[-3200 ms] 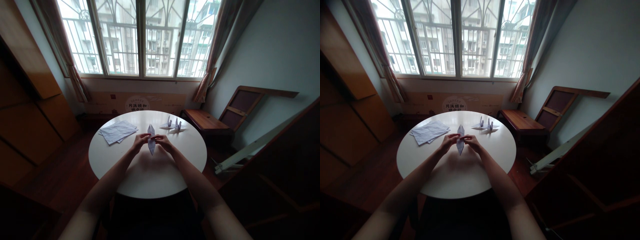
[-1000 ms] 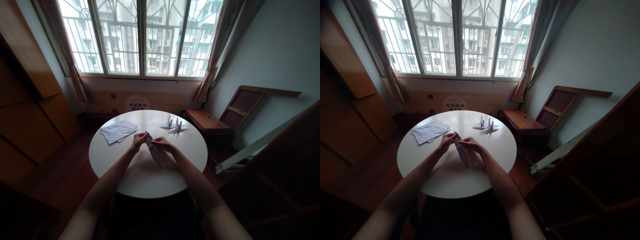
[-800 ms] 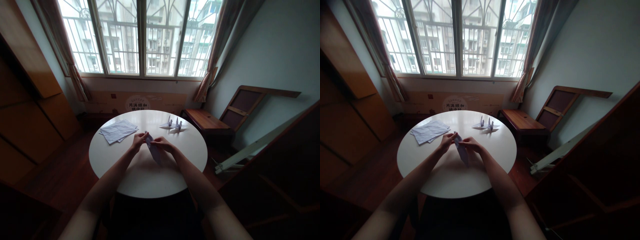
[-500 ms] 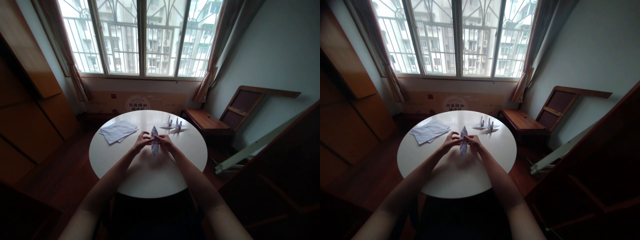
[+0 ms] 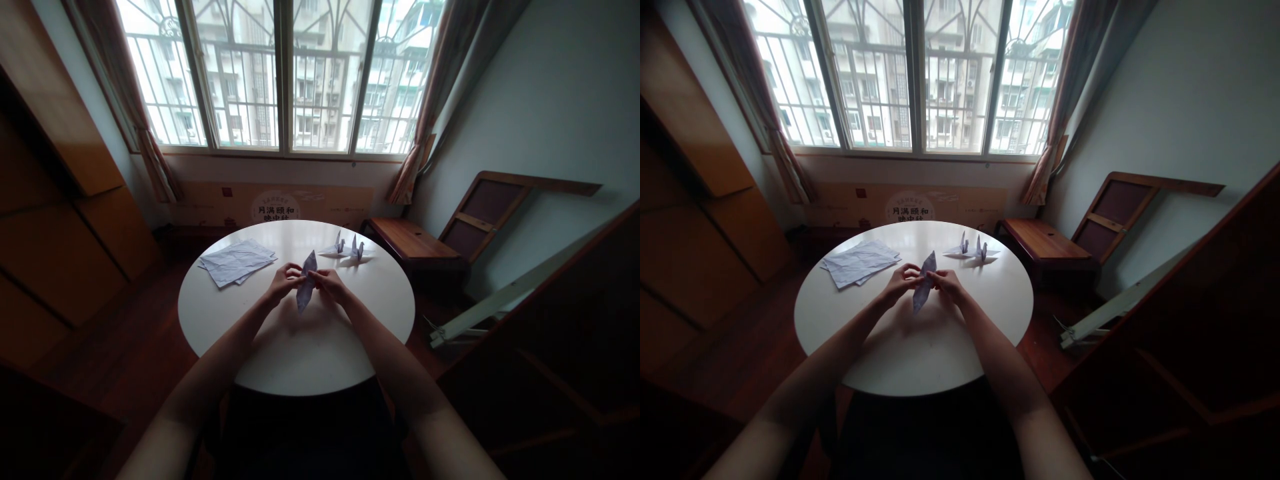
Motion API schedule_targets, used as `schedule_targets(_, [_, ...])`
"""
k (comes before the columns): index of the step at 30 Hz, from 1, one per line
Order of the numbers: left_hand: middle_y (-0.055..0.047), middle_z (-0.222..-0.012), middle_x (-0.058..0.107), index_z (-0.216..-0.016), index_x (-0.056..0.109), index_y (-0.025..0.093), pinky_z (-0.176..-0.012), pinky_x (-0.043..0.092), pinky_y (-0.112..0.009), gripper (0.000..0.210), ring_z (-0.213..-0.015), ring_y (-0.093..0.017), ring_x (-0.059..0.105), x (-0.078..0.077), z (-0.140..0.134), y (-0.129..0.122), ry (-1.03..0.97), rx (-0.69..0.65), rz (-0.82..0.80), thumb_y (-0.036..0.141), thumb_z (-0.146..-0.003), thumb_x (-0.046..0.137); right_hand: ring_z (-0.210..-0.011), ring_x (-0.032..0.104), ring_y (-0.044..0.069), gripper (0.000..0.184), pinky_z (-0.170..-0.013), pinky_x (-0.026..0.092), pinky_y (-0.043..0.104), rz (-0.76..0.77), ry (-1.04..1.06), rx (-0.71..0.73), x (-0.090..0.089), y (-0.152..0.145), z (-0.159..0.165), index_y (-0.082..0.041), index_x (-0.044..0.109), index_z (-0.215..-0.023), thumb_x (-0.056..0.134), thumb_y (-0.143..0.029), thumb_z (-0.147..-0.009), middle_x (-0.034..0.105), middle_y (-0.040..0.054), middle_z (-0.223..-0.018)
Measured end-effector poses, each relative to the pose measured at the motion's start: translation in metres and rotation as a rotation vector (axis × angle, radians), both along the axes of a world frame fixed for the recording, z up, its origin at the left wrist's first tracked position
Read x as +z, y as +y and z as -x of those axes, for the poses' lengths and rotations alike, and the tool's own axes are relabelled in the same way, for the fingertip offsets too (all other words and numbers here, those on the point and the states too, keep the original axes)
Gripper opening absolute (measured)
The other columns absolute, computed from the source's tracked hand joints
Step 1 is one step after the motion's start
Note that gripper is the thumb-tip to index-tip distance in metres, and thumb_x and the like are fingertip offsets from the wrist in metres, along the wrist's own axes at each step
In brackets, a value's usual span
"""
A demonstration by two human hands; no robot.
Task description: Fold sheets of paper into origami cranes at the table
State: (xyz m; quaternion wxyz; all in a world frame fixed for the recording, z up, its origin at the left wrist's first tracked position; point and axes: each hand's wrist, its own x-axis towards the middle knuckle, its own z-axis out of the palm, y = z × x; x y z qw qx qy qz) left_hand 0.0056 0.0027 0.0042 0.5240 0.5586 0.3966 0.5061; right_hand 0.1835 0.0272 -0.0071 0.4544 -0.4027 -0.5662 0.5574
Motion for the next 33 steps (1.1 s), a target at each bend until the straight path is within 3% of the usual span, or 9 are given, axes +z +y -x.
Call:
schedule_targets(6, [-0.004,-0.078,0.067,-0.089,0.06,0.014,-0.062,0.054,-0.029,0.047,-0.069,-0.017,0.067,0.0014,-0.0011,-0.0013,0.01,-0.02,-0.032,0.039,-0.059,0.085,-0.052,0.05,0.01,0.048,-0.054,0.037,0.025,0.023,0.076,0.058,-0.0023,0.0013,0.0012,-0.012,0.067,-0.07,0.078,-0.058,-0.06,0.061,0.0017,-0.059])
schedule_targets(13, [-0.004,-0.069,0.067,-0.073,0.066,0.012,-0.064,0.057,-0.033,0.036,-0.067,-0.018,0.067,-0.0023,-0.0043,0.0024,0.002,0.031,-0.127,0.039,-0.058,0.084,-0.06,0.062,0.016,0.05,-0.06,0.047,0.029,0.057,0.126,0.041,0.0018,-0.0009,0.0021,-0.015,0.065,-0.076,0.083,-0.056,-0.054,0.067,0.004,-0.067])
schedule_targets(24, [-0.005,-0.06,0.068,-0.062,0.06,0.012,-0.063,0.056,-0.034,0.039,-0.059,-0.019,0.067,-0.0047,-0.0034,0.0052,-0.03,0.059,-0.049,0.04,-0.053,0.086,-0.06,0.059,0.015,0.049,-0.06,0.046,0.03,-0.054,0.06,-0.003,-0.0012,0.0016,0.0024,-0.015,0.063,-0.072,0.082,-0.057,-0.053,0.065,0.0033,-0.066])
schedule_targets(27, [-0.004,-0.061,0.067,-0.067,0.057,0.013,-0.062,0.056,-0.034,0.044,-0.058,-0.019,0.067,-0.0034,-0.003,0.0037,-0.05,0.065,-0.029,0.04,-0.051,0.087,-0.058,0.057,0.014,0.048,-0.058,0.044,0.029,-0.067,0.049,-0.028,-0.0023,0.0028,0.0031,-0.015,0.062,-0.07,0.081,-0.056,-0.054,0.063,0.0023,-0.064])
schedule_targets(33, [0.0,-0.061,0.066,-0.101,0.054,0.014,-0.061,0.055,-0.033,0.066,-0.056,-0.018,0.065,-0.0004,0.0003,0.0005,-0.1,0.073,0.021,0.035,-0.05,0.09,-0.058,0.055,0.013,0.048,-0.058,0.043,0.027,-0.092,0.03,-0.015,-0.0017,0.0013,0.0035,-0.016,0.061,-0.069,0.079,-0.057,-0.056,0.062,0.0011,-0.063])
